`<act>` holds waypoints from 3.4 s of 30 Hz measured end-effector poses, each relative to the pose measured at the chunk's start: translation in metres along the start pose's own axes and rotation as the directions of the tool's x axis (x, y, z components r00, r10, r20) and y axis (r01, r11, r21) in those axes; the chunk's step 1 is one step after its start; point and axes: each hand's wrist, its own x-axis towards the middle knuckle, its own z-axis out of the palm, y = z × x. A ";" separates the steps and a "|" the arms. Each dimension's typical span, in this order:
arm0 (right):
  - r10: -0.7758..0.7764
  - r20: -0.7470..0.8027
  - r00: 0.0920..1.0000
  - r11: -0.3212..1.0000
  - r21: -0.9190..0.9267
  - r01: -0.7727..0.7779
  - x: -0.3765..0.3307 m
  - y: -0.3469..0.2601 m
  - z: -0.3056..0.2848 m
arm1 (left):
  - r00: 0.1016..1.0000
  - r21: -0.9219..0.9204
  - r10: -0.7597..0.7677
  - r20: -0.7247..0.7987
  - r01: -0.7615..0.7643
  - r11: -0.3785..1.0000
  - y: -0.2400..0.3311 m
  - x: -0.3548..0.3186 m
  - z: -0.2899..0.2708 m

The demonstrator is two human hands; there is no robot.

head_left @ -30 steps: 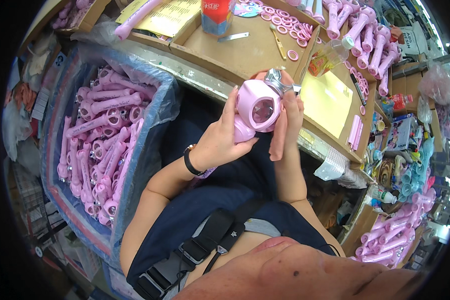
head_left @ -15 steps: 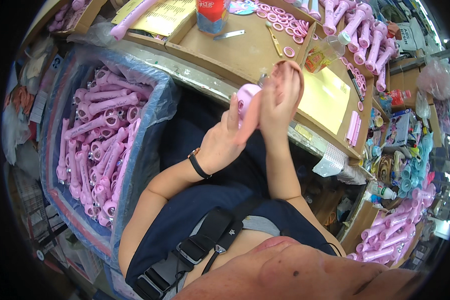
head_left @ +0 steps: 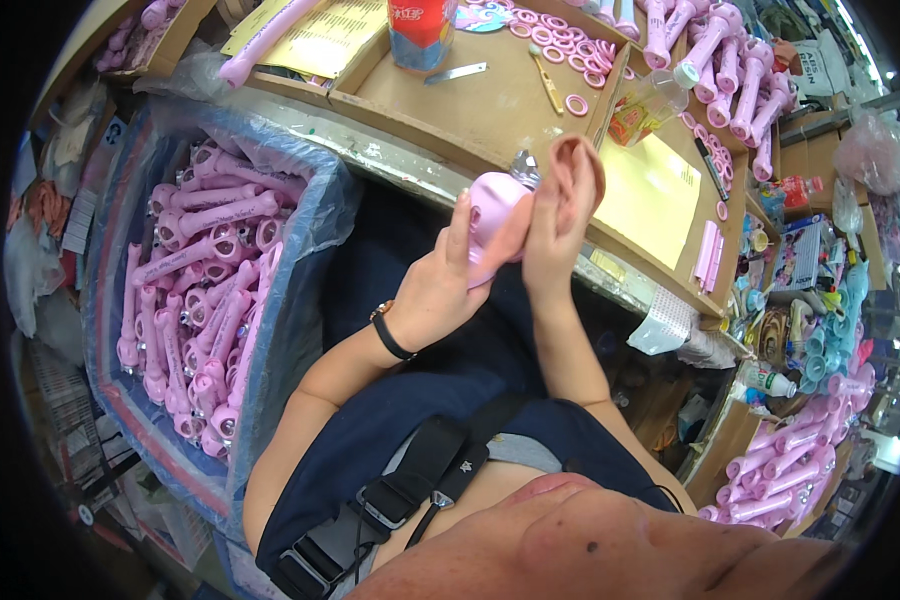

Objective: The person assembles pink plastic batons by attaching a decorative headpiece to the handle, wiping the surface with a cloth, and inspecting the assembled unit. The person repeats this process for multiple batons, placing finished units aside on the workbench.

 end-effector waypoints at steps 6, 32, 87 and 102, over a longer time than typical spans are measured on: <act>0.070 0.106 0.992 0.998 -0.011 -0.070 -0.067 0.006 0.025 | 0.989 -0.157 -0.145 -0.039 0.138 0.978 -0.008 -0.003 -0.012; 0.169 0.063 0.984 0.865 0.469 -0.179 -0.040 0.009 0.009 | 0.899 -0.867 -0.067 0.433 0.435 0.241 -0.020 0.010 -0.025; 0.075 0.152 0.985 0.954 0.278 -0.116 0.001 -0.014 0.025 | 0.929 -0.708 0.036 0.368 0.305 -0.637 -0.060 0.001 -0.004; 0.309 0.230 0.923 0.821 0.425 -0.381 0.008 -0.030 0.023 | 0.914 -0.431 0.228 0.335 0.365 -0.825 -0.052 -0.001 0.015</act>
